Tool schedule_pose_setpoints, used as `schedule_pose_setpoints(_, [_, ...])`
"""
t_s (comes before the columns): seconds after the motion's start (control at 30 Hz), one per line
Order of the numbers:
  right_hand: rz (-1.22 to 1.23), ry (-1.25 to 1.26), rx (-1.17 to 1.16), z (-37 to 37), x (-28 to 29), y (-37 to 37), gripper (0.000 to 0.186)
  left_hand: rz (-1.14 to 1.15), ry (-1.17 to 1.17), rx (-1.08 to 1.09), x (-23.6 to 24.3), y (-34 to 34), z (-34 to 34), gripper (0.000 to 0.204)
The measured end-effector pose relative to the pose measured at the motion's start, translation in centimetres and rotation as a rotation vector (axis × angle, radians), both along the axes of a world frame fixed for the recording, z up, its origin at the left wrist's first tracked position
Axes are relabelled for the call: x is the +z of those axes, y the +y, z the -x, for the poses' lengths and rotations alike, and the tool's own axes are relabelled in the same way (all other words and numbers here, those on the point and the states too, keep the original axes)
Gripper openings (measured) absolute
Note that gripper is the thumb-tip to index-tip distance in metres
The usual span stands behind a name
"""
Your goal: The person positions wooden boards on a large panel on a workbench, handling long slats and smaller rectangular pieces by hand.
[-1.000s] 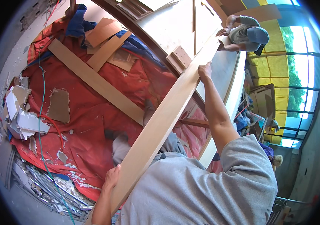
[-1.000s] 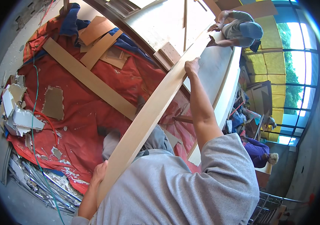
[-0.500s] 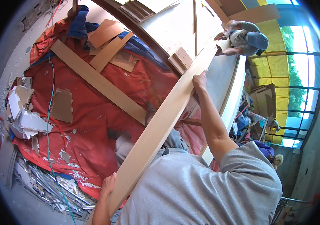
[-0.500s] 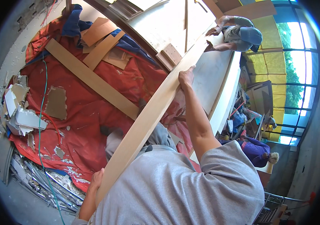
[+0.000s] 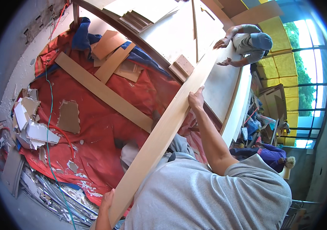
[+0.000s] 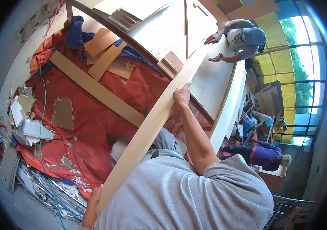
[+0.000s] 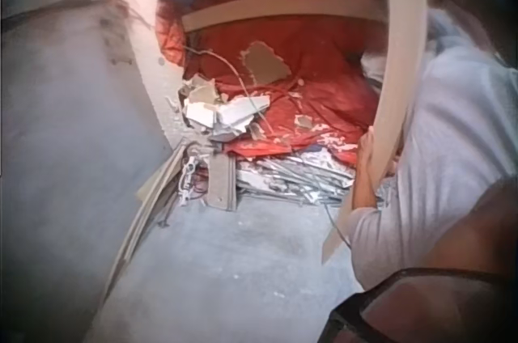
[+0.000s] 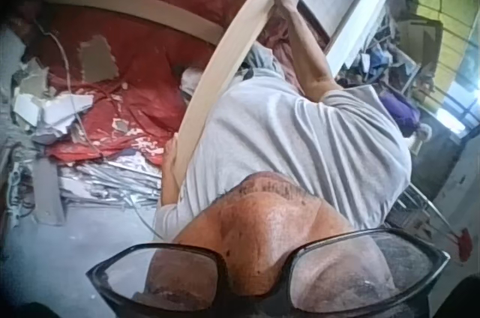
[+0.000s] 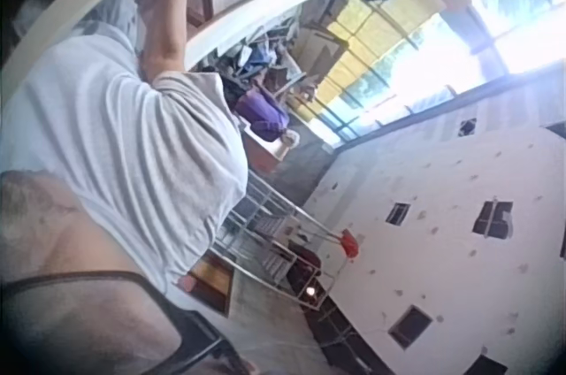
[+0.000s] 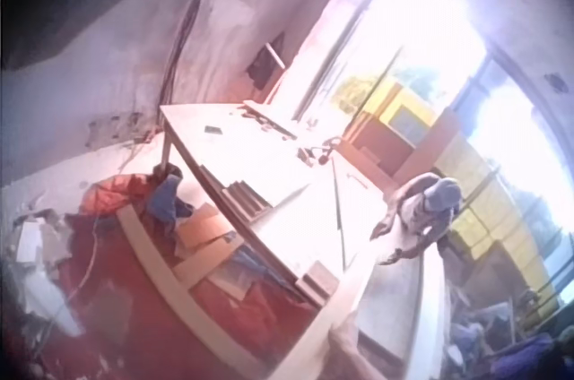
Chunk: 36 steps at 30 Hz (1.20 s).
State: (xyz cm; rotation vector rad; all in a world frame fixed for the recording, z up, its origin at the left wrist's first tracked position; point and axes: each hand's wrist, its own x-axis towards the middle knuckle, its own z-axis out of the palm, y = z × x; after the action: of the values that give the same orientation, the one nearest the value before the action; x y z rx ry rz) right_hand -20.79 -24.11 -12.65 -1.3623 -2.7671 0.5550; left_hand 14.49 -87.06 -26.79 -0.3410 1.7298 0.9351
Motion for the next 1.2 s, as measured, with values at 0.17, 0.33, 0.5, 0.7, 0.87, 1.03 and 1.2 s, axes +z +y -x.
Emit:
schedule_pose_setpoints(0.17, [0.009,0.0,0.001,-0.8,0.3,-0.3,0.093,0.003,0.122,0.038,1.1,-1.0,0.6,0.061])
schedule_pose_setpoints(0.33, [0.006,0.006,-0.045,-2.8,2.4,1.1,0.092,-0.041,0.136,0.069,1.1,-0.8,0.9,0.062])
schedule_pose_setpoints(0.5, [0.047,0.123,-0.09,-4.9,4.3,2.2,0.091,0.061,0.196,-0.075,0.0,0.0,3.0,0.065])
schedule_pose_setpoints(0.7, [0.024,0.254,-0.153,-6.0,4.1,7.2,0.094,-0.013,0.216,-0.054,-0.5,2.5,5.3,0.064])
schedule_pose_setpoints(0.87, [0.134,0.295,-0.213,-6.2,2.1,11.9,0.092,-0.017,0.285,-0.118,-0.3,4.7,6.4,0.059])
schedule_pose_setpoints(1.03, [0.054,0.416,-0.289,-9.6,-0.9,16.2,0.091,-0.012,0.287,-0.19,2.1,7.9,8.2,0.06])
schedule_pose_setpoints(1.2, [0.5,0.596,-0.519,-15.0,-2.3,10.4,0.078,-0.002,0.186,-0.178,4.6,7.9,8.4,0.056])
